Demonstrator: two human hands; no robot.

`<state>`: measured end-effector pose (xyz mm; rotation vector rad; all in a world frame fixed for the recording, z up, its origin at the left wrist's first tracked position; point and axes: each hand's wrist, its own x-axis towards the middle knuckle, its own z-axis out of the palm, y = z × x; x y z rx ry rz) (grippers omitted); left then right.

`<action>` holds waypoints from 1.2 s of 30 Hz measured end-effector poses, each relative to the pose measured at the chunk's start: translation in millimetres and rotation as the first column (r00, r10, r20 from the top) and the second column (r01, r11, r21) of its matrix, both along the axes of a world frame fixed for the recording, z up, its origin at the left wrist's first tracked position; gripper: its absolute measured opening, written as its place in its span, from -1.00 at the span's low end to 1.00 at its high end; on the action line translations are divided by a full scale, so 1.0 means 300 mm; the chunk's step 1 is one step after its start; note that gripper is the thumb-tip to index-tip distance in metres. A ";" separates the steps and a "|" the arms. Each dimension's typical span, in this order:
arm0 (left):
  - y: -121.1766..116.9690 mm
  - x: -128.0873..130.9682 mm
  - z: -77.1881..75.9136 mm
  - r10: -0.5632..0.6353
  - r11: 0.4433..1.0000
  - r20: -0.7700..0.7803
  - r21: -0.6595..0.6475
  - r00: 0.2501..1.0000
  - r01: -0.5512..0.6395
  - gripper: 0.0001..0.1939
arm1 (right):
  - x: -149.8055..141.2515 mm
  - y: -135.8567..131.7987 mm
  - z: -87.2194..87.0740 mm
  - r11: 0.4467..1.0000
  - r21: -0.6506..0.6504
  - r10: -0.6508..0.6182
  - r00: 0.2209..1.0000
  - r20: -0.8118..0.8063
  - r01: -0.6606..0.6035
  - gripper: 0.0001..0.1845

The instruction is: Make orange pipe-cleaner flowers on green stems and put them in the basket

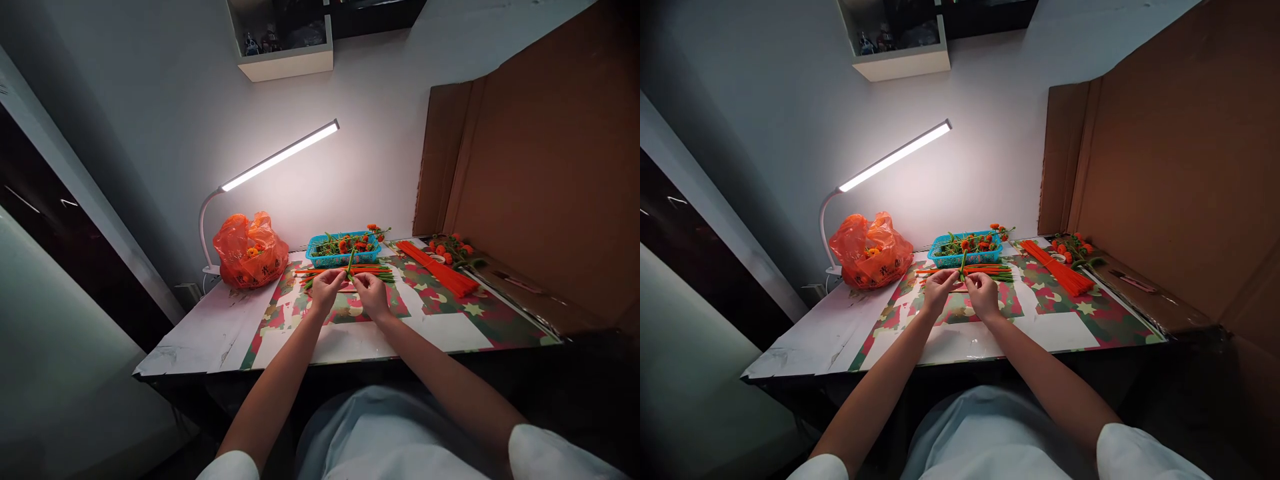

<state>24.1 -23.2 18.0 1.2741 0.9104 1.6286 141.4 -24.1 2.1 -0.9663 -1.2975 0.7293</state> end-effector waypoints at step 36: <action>-0.008 -0.027 0.013 -0.269 0.963 -0.152 -0.014 0.951 0.270 -0.65 | 0.045 -0.024 0.033 0.982 0.121 0.143 0.990 0.017 -0.144 -0.66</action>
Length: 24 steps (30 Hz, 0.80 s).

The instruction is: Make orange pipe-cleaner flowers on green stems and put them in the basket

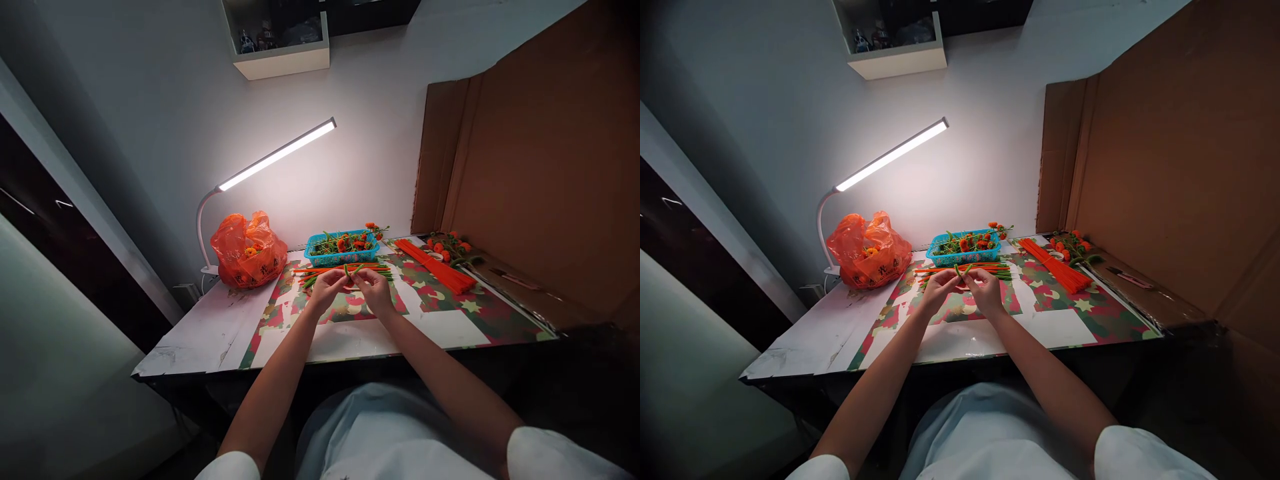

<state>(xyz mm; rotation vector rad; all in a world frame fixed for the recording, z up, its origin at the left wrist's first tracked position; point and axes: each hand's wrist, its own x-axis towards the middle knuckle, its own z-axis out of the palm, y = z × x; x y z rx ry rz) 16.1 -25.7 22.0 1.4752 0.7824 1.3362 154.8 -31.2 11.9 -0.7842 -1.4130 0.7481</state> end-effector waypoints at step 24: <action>0.000 0.003 -0.002 -0.020 1.000 -0.042 0.006 0.999 0.021 -0.61 | 0.034 0.017 0.019 0.990 -0.067 0.129 0.986 0.108 -0.122 -0.67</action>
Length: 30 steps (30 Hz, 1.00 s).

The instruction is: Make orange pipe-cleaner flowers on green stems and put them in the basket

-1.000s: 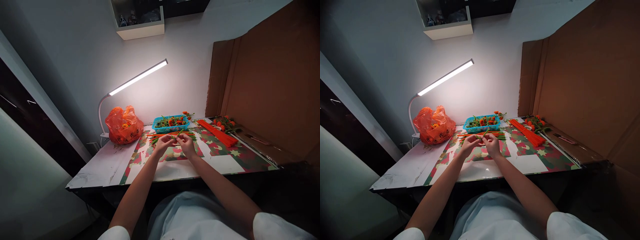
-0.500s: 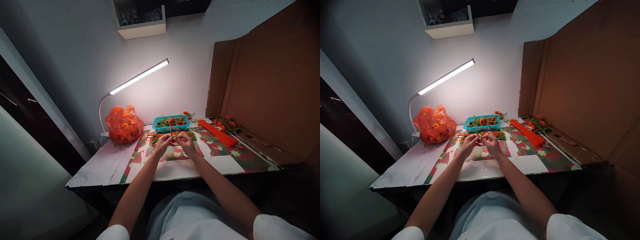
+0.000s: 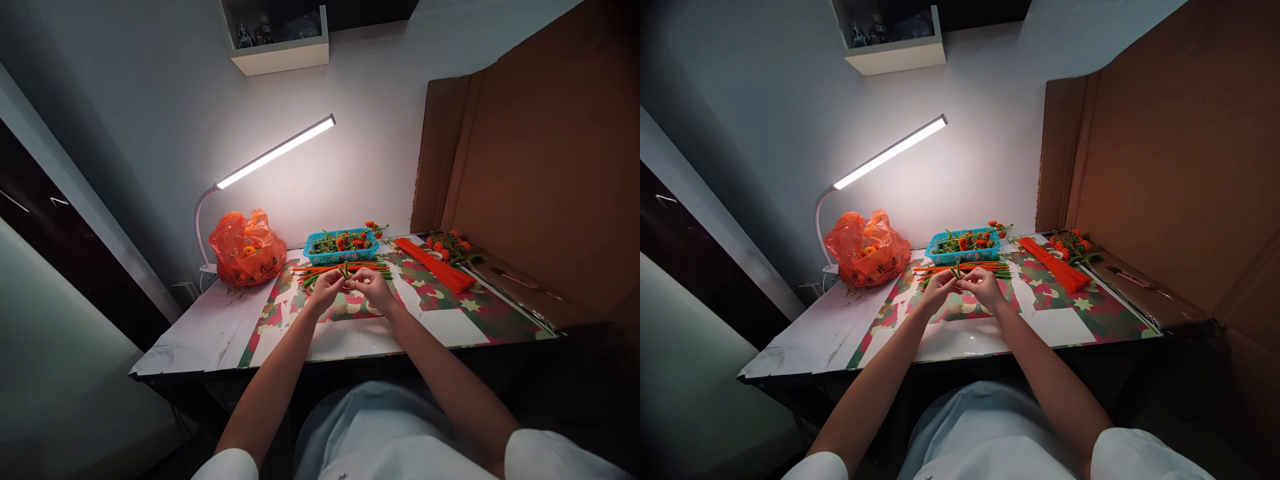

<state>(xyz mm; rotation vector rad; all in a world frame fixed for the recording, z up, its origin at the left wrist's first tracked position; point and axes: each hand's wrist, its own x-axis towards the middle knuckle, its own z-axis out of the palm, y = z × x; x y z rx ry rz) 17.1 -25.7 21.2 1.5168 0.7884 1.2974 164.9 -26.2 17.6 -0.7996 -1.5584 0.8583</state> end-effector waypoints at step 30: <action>0.024 0.004 -0.024 0.074 0.992 0.204 -0.111 0.976 -0.052 -0.67 | -0.031 -0.021 -0.022 0.883 0.389 -0.319 0.944 0.087 0.263 -0.87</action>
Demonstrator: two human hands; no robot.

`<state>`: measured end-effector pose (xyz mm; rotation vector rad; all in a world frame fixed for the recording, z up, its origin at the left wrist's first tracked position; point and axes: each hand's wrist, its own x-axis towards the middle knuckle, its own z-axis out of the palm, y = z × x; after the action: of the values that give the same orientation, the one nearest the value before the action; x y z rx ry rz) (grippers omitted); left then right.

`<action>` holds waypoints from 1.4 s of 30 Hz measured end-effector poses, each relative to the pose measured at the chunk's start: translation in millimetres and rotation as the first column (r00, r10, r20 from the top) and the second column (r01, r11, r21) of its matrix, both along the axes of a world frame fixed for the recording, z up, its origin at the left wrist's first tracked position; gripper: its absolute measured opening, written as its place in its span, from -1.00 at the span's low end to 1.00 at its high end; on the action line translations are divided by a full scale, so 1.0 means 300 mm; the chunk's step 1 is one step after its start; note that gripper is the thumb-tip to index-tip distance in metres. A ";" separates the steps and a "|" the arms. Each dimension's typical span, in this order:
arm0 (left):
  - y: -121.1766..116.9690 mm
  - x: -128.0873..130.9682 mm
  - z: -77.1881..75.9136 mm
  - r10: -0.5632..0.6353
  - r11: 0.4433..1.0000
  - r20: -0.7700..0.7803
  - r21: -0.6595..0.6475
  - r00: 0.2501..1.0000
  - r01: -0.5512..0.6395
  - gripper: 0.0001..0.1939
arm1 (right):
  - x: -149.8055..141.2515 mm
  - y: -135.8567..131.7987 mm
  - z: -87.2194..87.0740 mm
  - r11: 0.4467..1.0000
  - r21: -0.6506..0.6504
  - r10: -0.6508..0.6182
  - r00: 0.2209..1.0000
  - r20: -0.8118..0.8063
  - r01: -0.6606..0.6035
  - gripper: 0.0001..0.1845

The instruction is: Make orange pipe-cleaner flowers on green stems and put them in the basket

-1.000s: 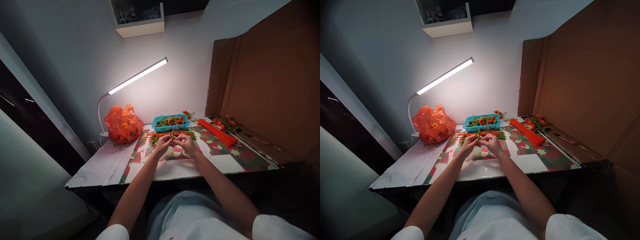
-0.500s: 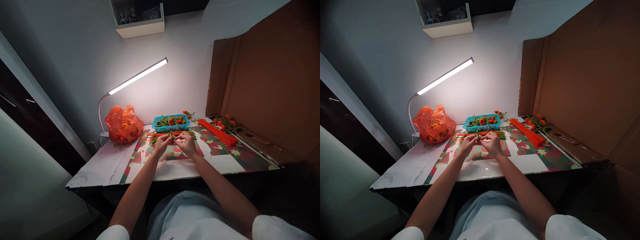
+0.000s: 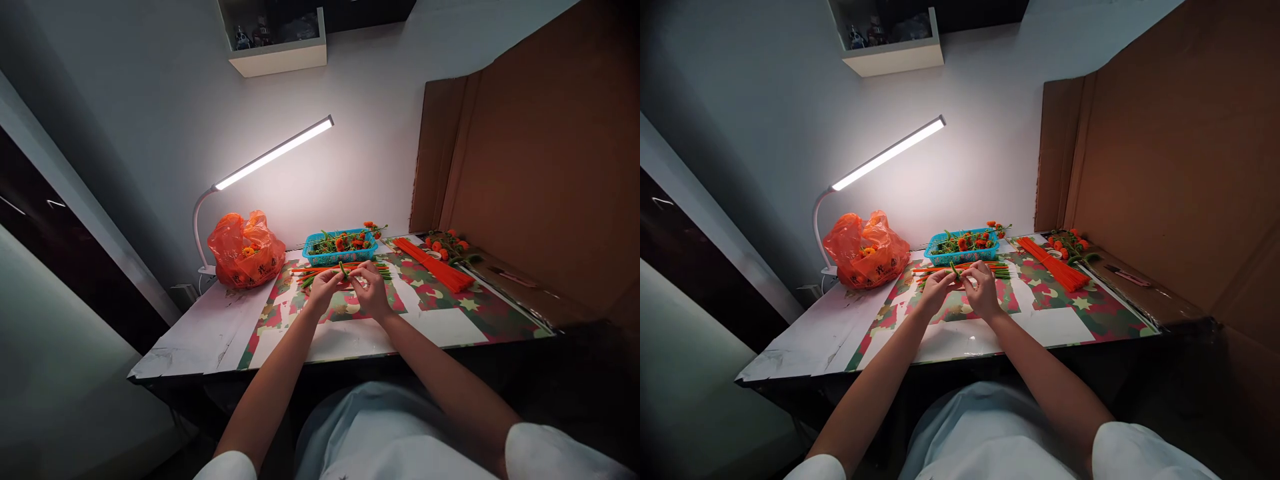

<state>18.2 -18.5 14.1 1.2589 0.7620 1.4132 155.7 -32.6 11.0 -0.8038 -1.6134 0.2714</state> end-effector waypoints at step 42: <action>-0.006 0.005 -0.006 0.457 0.843 -0.214 0.415 0.864 -0.343 -0.78 | -0.043 0.031 -0.015 0.979 -0.168 -0.117 0.993 0.008 0.117 -0.81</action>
<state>19.6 -20.3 12.3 1.7068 1.0587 1.7860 142.9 -23.4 6.7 -1.0239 -1.5491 0.3276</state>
